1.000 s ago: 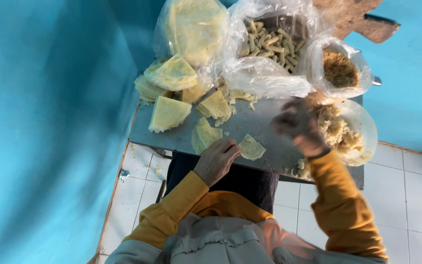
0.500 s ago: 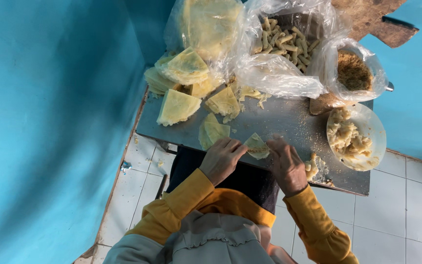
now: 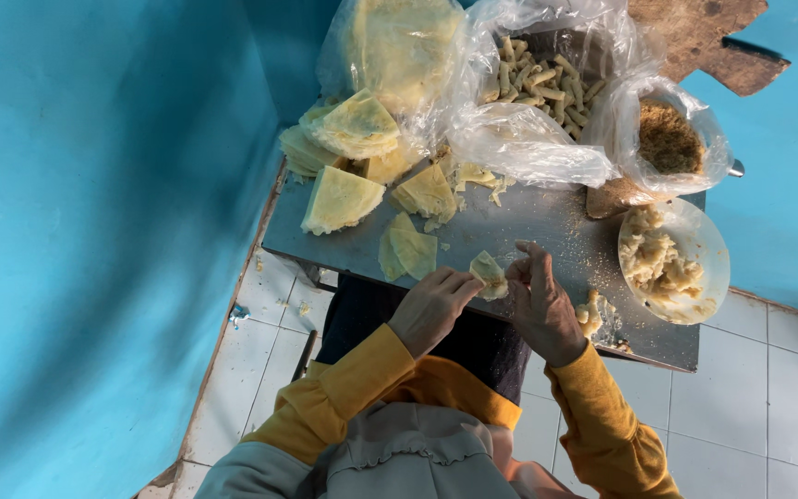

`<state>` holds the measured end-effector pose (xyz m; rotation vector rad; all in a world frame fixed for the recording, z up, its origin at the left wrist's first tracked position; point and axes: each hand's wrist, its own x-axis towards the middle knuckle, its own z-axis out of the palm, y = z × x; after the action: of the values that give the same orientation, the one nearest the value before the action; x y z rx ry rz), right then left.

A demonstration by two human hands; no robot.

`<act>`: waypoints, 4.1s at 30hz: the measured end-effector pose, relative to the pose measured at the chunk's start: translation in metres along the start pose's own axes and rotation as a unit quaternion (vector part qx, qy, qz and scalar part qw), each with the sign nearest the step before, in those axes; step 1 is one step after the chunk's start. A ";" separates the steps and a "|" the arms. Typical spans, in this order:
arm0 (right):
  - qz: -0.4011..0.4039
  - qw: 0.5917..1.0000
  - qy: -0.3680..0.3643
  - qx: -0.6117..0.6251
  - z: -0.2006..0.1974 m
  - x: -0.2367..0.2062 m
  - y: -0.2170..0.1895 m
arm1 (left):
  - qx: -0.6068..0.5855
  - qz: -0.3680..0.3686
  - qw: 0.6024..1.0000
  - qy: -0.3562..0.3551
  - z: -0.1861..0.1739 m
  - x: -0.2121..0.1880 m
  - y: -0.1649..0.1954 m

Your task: The person sits at a metal table and assembles filled pastries. They pick up triangular dough wrappers, place a portion of crumbly filling from a plate onto each wrapper, fold and pinch the dough closed by hand, and set the finished pastry onto a growing stack of completed pieces.

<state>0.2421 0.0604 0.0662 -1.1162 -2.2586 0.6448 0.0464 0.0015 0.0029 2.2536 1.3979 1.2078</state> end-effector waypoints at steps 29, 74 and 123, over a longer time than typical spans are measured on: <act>-0.154 0.978 0.025 -0.140 0.019 0.005 0.010 | 0.143 0.030 0.989 -0.025 0.012 0.034 -0.013; -0.117 0.951 0.008 -0.286 0.010 -0.004 -0.011 | 0.290 -0.060 0.955 0.030 -0.009 0.037 -0.010; 0.063 0.980 0.157 -0.102 -0.044 -0.049 0.010 | 0.082 0.025 0.995 -0.050 -0.035 0.007 -0.001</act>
<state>0.3010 0.0334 0.0805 -1.3629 -2.0256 0.2628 0.0213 0.0004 0.0283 2.4343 1.4596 1.0134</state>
